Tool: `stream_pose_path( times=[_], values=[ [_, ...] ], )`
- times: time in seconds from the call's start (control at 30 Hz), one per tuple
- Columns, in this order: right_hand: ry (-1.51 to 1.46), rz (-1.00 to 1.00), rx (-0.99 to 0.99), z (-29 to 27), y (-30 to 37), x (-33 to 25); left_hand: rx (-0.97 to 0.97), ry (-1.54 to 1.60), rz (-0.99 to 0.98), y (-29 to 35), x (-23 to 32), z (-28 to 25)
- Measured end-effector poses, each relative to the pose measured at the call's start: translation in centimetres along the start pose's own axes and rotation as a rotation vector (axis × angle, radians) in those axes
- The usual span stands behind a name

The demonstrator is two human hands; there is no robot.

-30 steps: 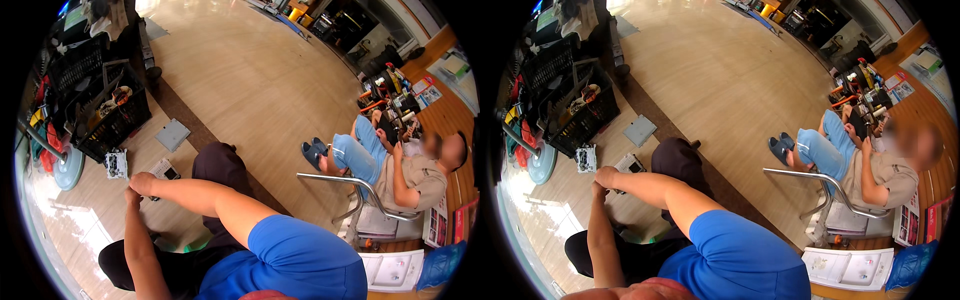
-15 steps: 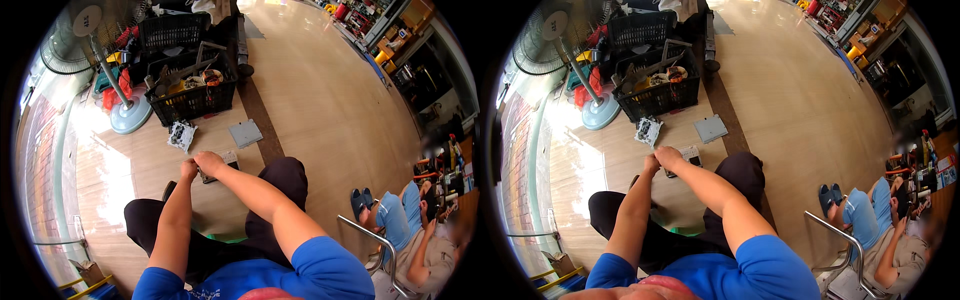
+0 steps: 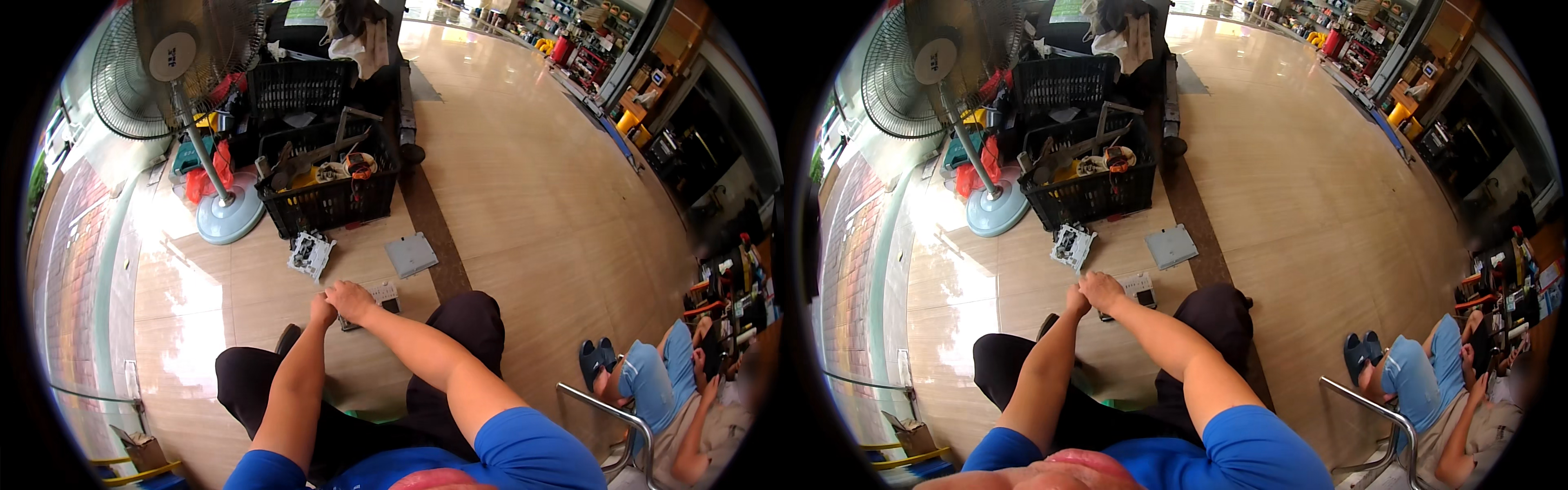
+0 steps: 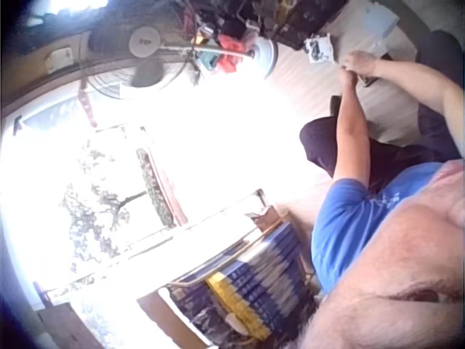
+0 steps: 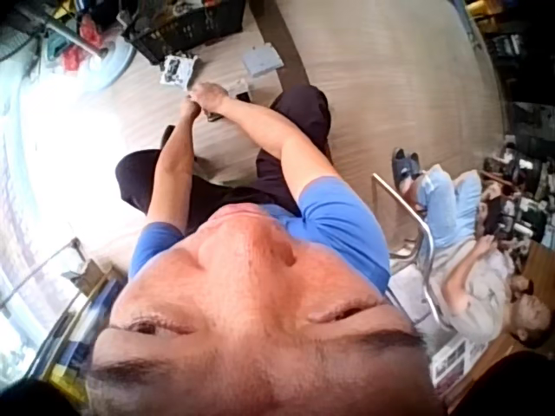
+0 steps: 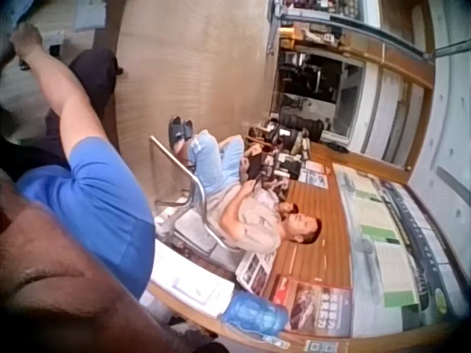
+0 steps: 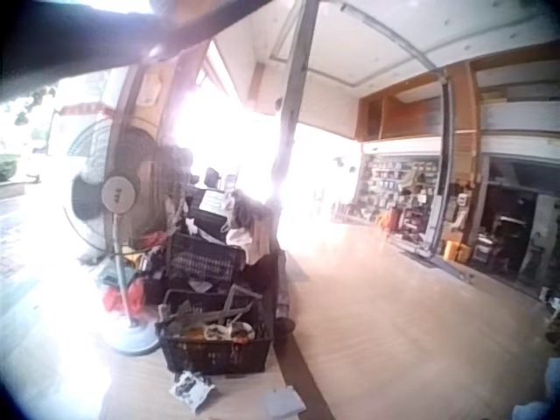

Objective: The person uses a screwdriver to disassemble a car radio unit while sitting on a stool. They remove screws and separate the metal casing components from the internal parts.

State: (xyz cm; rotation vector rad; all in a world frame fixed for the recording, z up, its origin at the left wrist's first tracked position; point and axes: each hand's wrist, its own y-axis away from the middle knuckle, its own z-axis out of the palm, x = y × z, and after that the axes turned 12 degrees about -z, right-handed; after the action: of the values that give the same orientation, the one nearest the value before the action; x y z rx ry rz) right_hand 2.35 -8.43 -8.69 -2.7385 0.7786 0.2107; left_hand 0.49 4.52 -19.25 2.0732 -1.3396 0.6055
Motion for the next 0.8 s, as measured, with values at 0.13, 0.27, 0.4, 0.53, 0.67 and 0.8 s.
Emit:
stream_pose_path(
  times=[0.13,0.27,0.4,0.53,0.67,0.8],
  values=[
    [0.02,-0.047,-0.011,0.1,-0.5,-0.1,-0.009,-0.179,0.097,0.0,-0.3,-0.2],
    [-0.11,0.029,0.042,0.1,-1.1,-0.8,-0.052,-0.205,0.048,-0.7,-1.4,-0.2],
    [-0.214,0.115,-0.055,0.0,-0.4,0.7,-0.051,-0.063,0.024,-0.4,0.2,0.5],
    [-0.246,0.142,-0.082,-0.7,-0.5,0.1,-0.031,-0.133,0.048,-0.6,-0.5,0.4],
    [-0.234,0.147,-0.068,-0.7,-0.5,0.1,-0.021,-0.174,0.139,-1.2,-0.7,1.0],
    [-0.22,0.109,-0.095,-0.9,-0.9,-0.4,0.002,-0.222,0.164,-1.8,-2.7,1.2]
  ],
)
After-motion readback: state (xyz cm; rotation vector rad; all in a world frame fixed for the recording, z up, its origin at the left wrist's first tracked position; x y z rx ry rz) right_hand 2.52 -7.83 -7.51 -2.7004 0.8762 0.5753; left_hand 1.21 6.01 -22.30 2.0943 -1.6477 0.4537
